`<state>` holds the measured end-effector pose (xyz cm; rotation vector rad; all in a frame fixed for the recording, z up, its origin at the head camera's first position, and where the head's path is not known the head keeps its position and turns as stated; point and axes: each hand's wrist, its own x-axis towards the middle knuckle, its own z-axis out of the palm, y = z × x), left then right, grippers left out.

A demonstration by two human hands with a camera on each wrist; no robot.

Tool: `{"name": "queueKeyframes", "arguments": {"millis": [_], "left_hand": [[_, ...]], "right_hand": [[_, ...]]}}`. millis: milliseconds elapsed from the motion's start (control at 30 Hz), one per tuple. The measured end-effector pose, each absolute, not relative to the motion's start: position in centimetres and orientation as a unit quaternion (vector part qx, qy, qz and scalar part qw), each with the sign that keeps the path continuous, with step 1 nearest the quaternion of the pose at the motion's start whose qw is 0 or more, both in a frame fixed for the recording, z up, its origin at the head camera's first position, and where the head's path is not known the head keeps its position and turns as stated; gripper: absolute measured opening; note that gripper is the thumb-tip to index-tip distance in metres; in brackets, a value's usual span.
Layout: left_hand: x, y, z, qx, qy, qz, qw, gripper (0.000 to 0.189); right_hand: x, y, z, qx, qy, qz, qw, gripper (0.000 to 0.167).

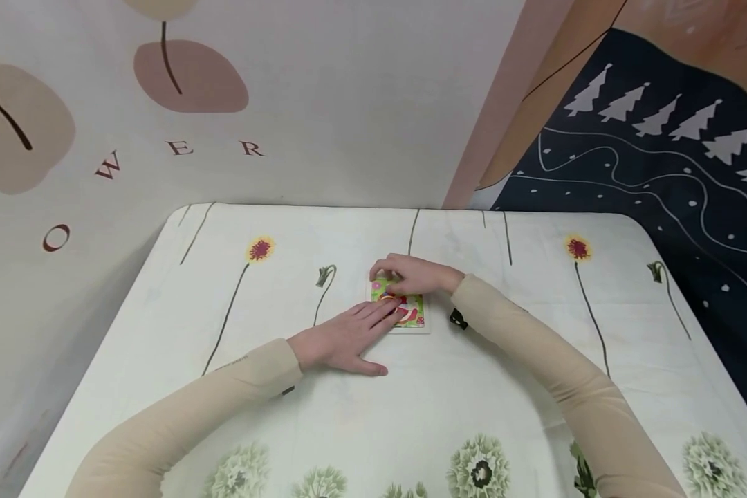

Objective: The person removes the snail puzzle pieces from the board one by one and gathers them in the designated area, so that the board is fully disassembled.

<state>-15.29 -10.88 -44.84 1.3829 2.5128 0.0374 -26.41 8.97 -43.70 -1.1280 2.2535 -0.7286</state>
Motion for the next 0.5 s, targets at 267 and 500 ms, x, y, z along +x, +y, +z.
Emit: {"name": "queueKeyframes", "arguments": {"millis": [267, 500], "left_hand": [[-15.19, -10.78, -44.98, 0.485, 0.865, 0.025, 0.126, 0.095], [-15.12, -10.74, -45.02, 0.489, 0.865, 0.027, 0.113, 0.095]], "right_hand": [[-26.14, 8.90, -43.59, -0.411, 0.835, -0.264, 0.253, 0.025], [-26.33, 8.84, -43.57, -0.406, 0.836, -0.267, 0.255, 0.024]]}}
